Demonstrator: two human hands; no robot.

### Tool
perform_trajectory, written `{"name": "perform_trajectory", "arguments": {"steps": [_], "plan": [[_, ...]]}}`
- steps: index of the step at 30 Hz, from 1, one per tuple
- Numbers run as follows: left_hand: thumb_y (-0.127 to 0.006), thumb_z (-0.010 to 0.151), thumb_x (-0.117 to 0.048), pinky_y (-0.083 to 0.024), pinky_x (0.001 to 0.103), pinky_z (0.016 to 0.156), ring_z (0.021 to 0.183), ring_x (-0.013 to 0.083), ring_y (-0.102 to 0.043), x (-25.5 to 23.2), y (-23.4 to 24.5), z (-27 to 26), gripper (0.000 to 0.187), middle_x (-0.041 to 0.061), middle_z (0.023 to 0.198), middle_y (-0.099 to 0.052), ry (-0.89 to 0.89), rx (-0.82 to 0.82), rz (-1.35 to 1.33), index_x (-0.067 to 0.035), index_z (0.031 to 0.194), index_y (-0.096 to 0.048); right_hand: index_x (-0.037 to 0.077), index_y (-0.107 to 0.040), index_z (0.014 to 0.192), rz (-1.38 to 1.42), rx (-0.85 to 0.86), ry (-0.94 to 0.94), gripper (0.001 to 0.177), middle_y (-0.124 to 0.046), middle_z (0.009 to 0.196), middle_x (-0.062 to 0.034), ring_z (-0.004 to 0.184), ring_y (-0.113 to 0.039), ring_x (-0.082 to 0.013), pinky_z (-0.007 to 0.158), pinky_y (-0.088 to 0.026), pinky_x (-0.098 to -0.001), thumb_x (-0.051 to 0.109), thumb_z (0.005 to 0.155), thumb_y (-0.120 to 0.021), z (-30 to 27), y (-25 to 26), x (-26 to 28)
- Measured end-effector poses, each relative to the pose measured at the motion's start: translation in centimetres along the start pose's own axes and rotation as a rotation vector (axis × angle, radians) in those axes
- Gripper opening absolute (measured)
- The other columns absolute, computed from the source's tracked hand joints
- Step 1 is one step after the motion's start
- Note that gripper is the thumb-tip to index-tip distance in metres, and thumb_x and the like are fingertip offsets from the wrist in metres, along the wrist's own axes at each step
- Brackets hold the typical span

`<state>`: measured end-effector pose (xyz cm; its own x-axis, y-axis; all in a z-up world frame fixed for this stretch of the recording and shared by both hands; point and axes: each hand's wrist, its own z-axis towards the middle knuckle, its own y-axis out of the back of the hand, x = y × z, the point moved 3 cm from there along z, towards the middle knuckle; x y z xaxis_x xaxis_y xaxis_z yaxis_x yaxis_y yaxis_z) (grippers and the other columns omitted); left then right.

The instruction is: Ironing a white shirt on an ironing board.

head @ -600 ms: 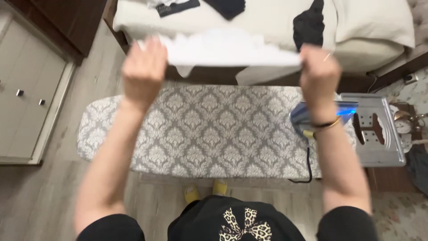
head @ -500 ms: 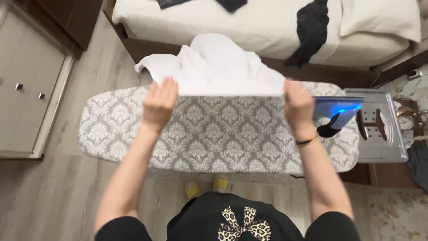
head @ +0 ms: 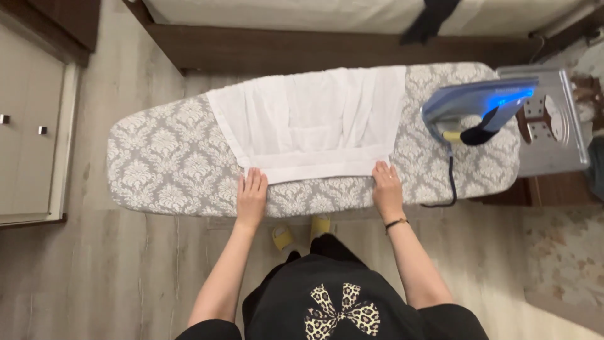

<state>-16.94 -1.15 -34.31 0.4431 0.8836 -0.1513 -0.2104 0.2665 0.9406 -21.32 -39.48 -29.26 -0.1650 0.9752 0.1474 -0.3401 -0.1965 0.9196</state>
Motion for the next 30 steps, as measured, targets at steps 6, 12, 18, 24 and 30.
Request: {"name": "perform_trajectory", "arguments": {"steps": [6, 12, 18, 24, 30], "plan": [[-0.059, 0.086, -0.015, -0.025, 0.054, 0.124, 0.153, 0.0325, -0.035, -9.8, -1.6, 4.7, 0.067, 0.016, 0.163, -0.04, -0.233, 0.17, -0.183, -0.004, 0.151, -0.045, 0.0, -0.064, 0.129, 0.231, 0.035, -0.047, 0.038, -0.064, 0.139, -0.0192, 0.135, -0.056, -0.033, 0.116, -0.044, -0.0446, -0.002, 0.091, -0.055, 1.8, -2.3, 4.7], [-0.054, 0.097, -0.039, -0.019, 0.058, 0.122, 0.152, 0.0324, -0.028, -16.8, -3.0, 8.1, 0.07, 0.014, 0.165, -0.031, -0.302, 0.232, -0.352, -0.004, 0.155, -0.037, -0.002, -0.055, 0.143, 0.045, 0.067, -0.063, 0.046, -0.052, 0.152, -0.0177, 0.143, -0.047, -0.0326, 0.116, -0.036, -0.0516, 0.014, 0.1, -0.056, 2.0, -2.5, 2.4], [-0.054, 0.102, -0.034, -0.02, 0.054, 0.124, 0.154, 0.0353, -0.03, -23.7, -6.4, 12.7, 0.061, 0.017, 0.165, -0.035, -0.367, 0.287, -0.642, -0.003, 0.153, -0.043, 0.013, -0.065, 0.129, 0.161, -0.057, -0.359, 0.02, -0.063, 0.146, -0.0002, 0.144, -0.057, -0.0168, 0.127, -0.046, -0.0403, 0.02, 0.11, -0.066, -4.3, -3.7, -9.0], [-0.058, 0.103, -0.029, -0.032, 0.044, 0.126, 0.152, 0.0352, -0.041, -36.3, -4.9, 20.9, 0.053, 0.018, 0.16, -0.047, -0.187, 0.335, -1.335, -0.001, 0.147, -0.053, -0.001, -0.036, 0.147, 0.678, -0.621, -0.821, 0.077, -0.054, 0.138, -0.0174, 0.125, -0.058, -0.0269, 0.102, -0.047, -0.0376, 0.013, 0.087, -0.082, -2.0, 4.7, -17.2], [-0.059, 0.101, -0.038, -0.024, 0.047, 0.128, 0.156, 0.0376, -0.031, -42.6, -5.9, 23.6, 0.07, 0.024, 0.165, -0.036, -0.2, 0.253, -1.29, 0.003, 0.155, -0.04, 0.0, -0.042, 0.144, 0.79, -0.562, -0.543, 0.067, -0.06, 0.136, -0.0161, 0.125, -0.06, -0.0241, 0.109, -0.047, -0.0384, 0.011, 0.09, -0.08, 1.6, 0.8, -23.4]]}}
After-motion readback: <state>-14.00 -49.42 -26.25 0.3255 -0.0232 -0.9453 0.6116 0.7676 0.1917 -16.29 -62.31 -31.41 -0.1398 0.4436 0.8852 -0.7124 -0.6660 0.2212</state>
